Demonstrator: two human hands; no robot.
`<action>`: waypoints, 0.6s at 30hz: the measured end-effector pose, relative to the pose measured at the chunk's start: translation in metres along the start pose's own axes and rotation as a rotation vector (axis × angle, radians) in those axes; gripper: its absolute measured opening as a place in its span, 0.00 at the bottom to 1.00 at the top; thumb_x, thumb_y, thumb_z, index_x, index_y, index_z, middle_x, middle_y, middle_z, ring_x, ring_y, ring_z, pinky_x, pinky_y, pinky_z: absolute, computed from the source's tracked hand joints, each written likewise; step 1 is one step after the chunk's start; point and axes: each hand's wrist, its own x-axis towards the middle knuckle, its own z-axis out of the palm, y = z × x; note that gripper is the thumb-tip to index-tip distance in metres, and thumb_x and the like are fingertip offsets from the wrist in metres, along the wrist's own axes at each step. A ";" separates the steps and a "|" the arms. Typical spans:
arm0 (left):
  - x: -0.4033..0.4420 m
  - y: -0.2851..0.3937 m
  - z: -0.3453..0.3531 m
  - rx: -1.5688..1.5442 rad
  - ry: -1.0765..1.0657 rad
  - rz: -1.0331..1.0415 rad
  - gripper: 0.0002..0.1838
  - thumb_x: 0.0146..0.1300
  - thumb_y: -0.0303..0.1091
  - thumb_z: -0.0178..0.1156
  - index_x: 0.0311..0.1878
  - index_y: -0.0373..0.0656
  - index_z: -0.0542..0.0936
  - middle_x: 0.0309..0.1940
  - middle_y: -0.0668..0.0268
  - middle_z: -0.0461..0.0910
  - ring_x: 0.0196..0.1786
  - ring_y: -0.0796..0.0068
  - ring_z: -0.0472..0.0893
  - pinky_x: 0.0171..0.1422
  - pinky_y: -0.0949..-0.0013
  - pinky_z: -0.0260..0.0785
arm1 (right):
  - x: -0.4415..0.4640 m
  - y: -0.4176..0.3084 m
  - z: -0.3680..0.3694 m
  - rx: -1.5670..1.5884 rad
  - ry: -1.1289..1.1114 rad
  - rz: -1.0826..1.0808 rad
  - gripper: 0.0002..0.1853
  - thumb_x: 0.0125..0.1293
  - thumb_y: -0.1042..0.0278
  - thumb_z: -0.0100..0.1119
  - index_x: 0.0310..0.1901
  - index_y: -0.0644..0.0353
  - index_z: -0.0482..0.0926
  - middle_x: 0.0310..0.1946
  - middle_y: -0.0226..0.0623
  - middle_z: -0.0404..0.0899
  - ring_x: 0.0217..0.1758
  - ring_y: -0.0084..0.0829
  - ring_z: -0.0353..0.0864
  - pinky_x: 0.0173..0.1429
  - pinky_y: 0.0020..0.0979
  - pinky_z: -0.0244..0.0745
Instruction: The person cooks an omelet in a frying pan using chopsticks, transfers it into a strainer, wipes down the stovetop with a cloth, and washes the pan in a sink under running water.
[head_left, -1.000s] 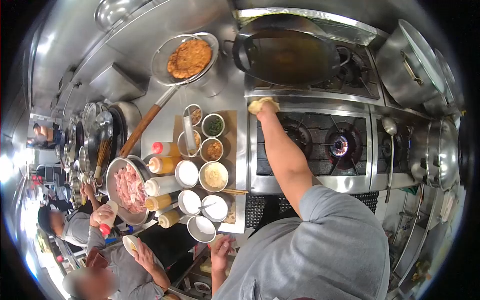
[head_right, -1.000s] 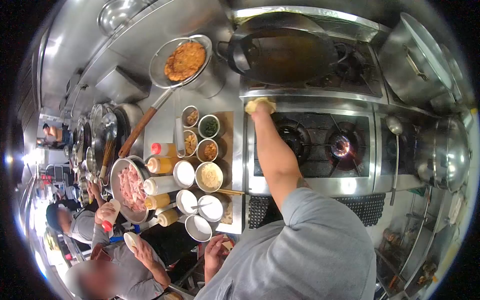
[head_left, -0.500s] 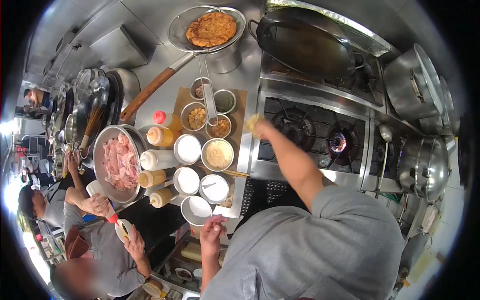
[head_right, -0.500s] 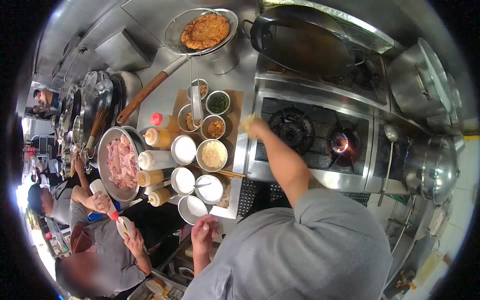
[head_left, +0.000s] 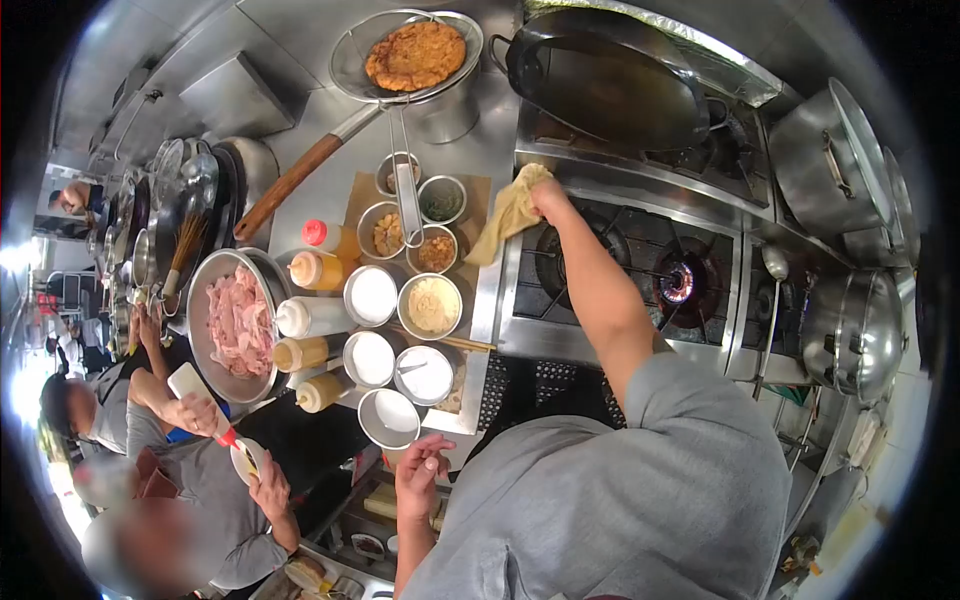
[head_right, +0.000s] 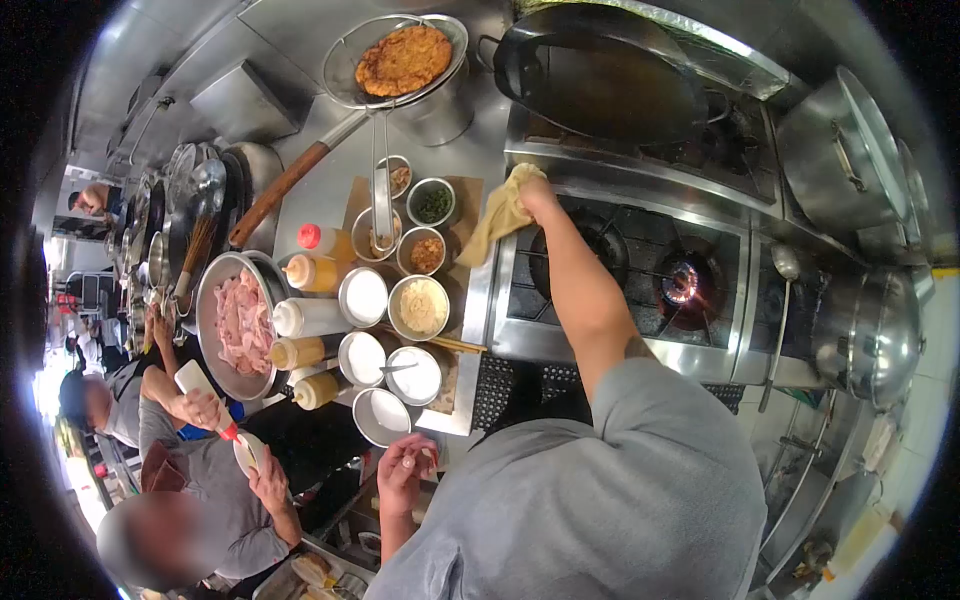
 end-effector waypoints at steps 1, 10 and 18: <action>-0.004 -0.003 -0.002 -0.008 0.006 -0.001 0.26 0.61 0.41 0.64 0.58 0.36 0.75 0.47 0.54 0.82 0.30 0.78 0.72 0.38 0.75 0.66 | 0.015 0.006 0.005 -0.329 -0.104 -0.174 0.15 0.62 0.65 0.53 0.43 0.67 0.82 0.36 0.55 0.83 0.41 0.47 0.85 0.43 0.46 0.77; -0.009 -0.011 -0.002 -0.047 0.025 -0.021 0.25 0.60 0.40 0.64 0.57 0.35 0.76 0.47 0.53 0.81 0.30 0.79 0.72 0.38 0.74 0.66 | -0.063 -0.015 0.054 -0.699 -0.310 -0.059 0.22 0.63 0.52 0.55 0.47 0.63 0.84 0.50 0.56 0.81 0.56 0.49 0.80 0.61 0.42 0.73; 0.030 0.013 0.019 0.019 -0.154 0.008 0.24 0.62 0.39 0.63 0.58 0.35 0.75 0.48 0.54 0.81 0.30 0.78 0.73 0.38 0.73 0.67 | -0.176 -0.018 0.011 0.861 0.013 0.145 0.16 0.64 0.74 0.48 0.52 0.65 0.79 0.47 0.40 0.82 0.49 0.32 0.81 0.55 0.33 0.74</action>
